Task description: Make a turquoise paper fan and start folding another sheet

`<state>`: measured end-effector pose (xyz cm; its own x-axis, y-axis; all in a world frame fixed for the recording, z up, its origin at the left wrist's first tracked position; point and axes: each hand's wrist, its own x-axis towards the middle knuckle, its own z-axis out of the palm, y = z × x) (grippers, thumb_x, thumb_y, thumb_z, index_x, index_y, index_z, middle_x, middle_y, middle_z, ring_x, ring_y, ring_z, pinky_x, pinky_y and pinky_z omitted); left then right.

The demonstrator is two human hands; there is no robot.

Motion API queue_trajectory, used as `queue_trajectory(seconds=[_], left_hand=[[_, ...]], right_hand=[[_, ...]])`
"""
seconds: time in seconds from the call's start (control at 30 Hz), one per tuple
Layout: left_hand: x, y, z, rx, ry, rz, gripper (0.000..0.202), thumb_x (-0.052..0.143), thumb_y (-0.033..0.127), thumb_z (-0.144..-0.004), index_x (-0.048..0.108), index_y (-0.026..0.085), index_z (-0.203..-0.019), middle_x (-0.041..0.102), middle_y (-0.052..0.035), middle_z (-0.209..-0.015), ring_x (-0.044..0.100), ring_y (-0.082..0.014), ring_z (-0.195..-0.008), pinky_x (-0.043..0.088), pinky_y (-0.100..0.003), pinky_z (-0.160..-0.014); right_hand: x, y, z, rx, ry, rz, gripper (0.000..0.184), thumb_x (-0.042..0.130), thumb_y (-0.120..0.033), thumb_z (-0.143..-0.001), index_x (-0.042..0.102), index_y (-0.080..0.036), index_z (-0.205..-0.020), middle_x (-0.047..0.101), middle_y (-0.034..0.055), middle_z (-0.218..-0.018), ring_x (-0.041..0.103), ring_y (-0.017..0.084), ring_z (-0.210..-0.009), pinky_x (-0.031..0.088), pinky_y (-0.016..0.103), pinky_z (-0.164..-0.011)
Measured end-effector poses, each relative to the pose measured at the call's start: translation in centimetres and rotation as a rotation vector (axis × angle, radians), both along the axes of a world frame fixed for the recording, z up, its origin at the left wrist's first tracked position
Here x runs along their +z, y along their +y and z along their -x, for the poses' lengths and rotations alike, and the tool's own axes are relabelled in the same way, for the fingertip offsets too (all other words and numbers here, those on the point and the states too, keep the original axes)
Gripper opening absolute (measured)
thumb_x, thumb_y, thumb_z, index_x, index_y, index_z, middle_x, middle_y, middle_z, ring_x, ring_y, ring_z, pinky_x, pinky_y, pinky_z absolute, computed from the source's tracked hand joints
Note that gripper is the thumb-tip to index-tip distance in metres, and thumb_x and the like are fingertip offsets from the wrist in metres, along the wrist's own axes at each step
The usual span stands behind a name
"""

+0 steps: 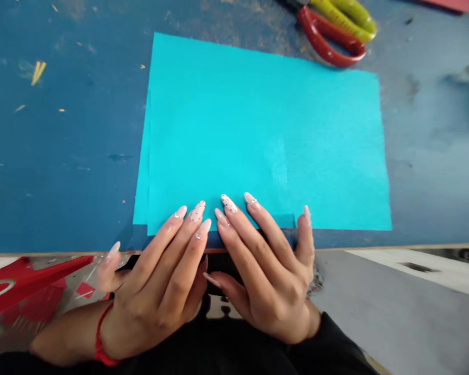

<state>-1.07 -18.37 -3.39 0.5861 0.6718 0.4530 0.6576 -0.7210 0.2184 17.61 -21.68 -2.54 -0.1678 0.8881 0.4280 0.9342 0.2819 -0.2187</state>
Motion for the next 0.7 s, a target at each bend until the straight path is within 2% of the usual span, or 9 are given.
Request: queue_trajectory(seconds=[0.1, 0.23, 0.27, 0.33, 0.4, 0.47, 0.6, 0.7], left_hand=[[-0.1, -0.1, -0.3, 0.016, 0.025, -0.040, 0.072, 0.079, 0.025, -0.093, 0.048, 0.006, -0.155, 0.050, -0.0081, -0.161, 0.050, -0.0223, -0.151, 0.041, -0.034, -0.127], [0.1, -0.2, -2.2, 0.010, 0.094, -0.079, 0.049, 0.066, 0.029, -0.103, 0.057, 0.015, -0.150, 0.049, -0.0043, -0.163, 0.039, -0.0156, -0.157, 0.010, -0.032, -0.138], [0.2, -0.1, -2.9, -0.025, 0.097, -0.085, 0.046, 0.060, 0.029, -0.107, 0.056, 0.015, -0.150, 0.048, -0.0043, -0.164, 0.039, -0.0166, -0.158, 0.009, -0.033, -0.138], [0.3, 0.1, -4.1, -0.123, 0.094, -0.083, 0.044, 0.050, 0.028, -0.110, 0.054, 0.013, -0.152, 0.048, -0.0073, -0.164, 0.043, -0.0217, -0.156, 0.019, -0.036, -0.136], [0.5, 0.4, -4.9, -0.192, 0.112, -0.078, 0.047, 0.047, 0.029, -0.112, 0.051, 0.010, -0.154, 0.049, -0.0112, -0.162, 0.049, -0.0262, -0.152, 0.029, -0.038, -0.132], [0.8, 0.7, -5.0, -0.211, 0.132, -0.080, 0.049, 0.049, 0.030, -0.111, 0.049, 0.009, -0.155, 0.051, -0.0120, -0.161, 0.052, -0.0261, -0.149, 0.031, -0.038, -0.130], [1.5, 0.7, -2.9, -0.159, 0.140, -0.048, 0.058, 0.064, 0.035, -0.106, 0.050, 0.004, -0.154, 0.051, -0.0105, -0.161, 0.052, -0.0226, -0.149, 0.025, -0.034, -0.134], [2.1, 0.4, -0.3, -0.083, 0.150, -0.037, 0.076, 0.073, 0.043, -0.100, 0.046, -0.004, -0.154, 0.054, -0.0143, -0.158, 0.053, -0.0222, -0.148, 0.025, -0.031, -0.135]], right_hand=[[0.5, -0.8, -1.5, -0.057, -0.002, 0.046, 0.051, 0.033, -0.047, -0.115, 0.063, -0.016, -0.141, 0.064, 0.0056, -0.148, 0.046, 0.023, -0.154, 0.013, 0.055, -0.136], [0.3, -1.9, -3.0, -0.158, -0.002, 0.062, 0.051, 0.038, -0.050, -0.113, 0.062, -0.016, -0.143, 0.065, 0.0083, -0.147, 0.047, 0.024, -0.153, 0.010, 0.055, -0.135], [0.2, -2.0, -3.2, -0.172, 0.004, 0.055, 0.050, 0.038, -0.050, -0.113, 0.062, -0.017, -0.143, 0.066, 0.0086, -0.147, 0.047, 0.025, -0.153, 0.009, 0.055, -0.135], [0.0, -2.2, -3.4, -0.188, 0.028, 0.022, 0.048, 0.038, -0.048, -0.114, 0.066, -0.016, -0.138, 0.068, 0.0092, -0.145, 0.050, 0.026, -0.151, 0.010, 0.056, -0.135], [-0.3, -2.3, -3.5, -0.192, 0.054, -0.017, 0.045, 0.039, -0.044, -0.113, 0.069, -0.016, -0.133, 0.070, 0.0093, -0.142, 0.053, 0.027, -0.148, 0.011, 0.056, -0.135], [-0.4, -2.3, -3.7, -0.195, 0.063, -0.039, 0.043, 0.043, -0.043, -0.112, 0.070, -0.016, -0.132, 0.071, 0.0094, -0.139, 0.056, 0.029, -0.146, 0.011, 0.058, -0.135], [-0.7, -2.1, -4.0, -0.198, 0.043, -0.086, 0.045, 0.046, -0.046, -0.111, 0.068, -0.020, -0.139, 0.073, 0.0086, -0.136, 0.063, 0.033, -0.139, 0.008, 0.063, -0.134], [-0.4, -1.5, -4.0, -0.195, 0.025, -0.129, 0.049, 0.043, -0.052, -0.111, 0.071, -0.019, -0.135, 0.074, 0.0090, -0.134, 0.067, 0.033, -0.134, 0.013, 0.062, -0.134]])
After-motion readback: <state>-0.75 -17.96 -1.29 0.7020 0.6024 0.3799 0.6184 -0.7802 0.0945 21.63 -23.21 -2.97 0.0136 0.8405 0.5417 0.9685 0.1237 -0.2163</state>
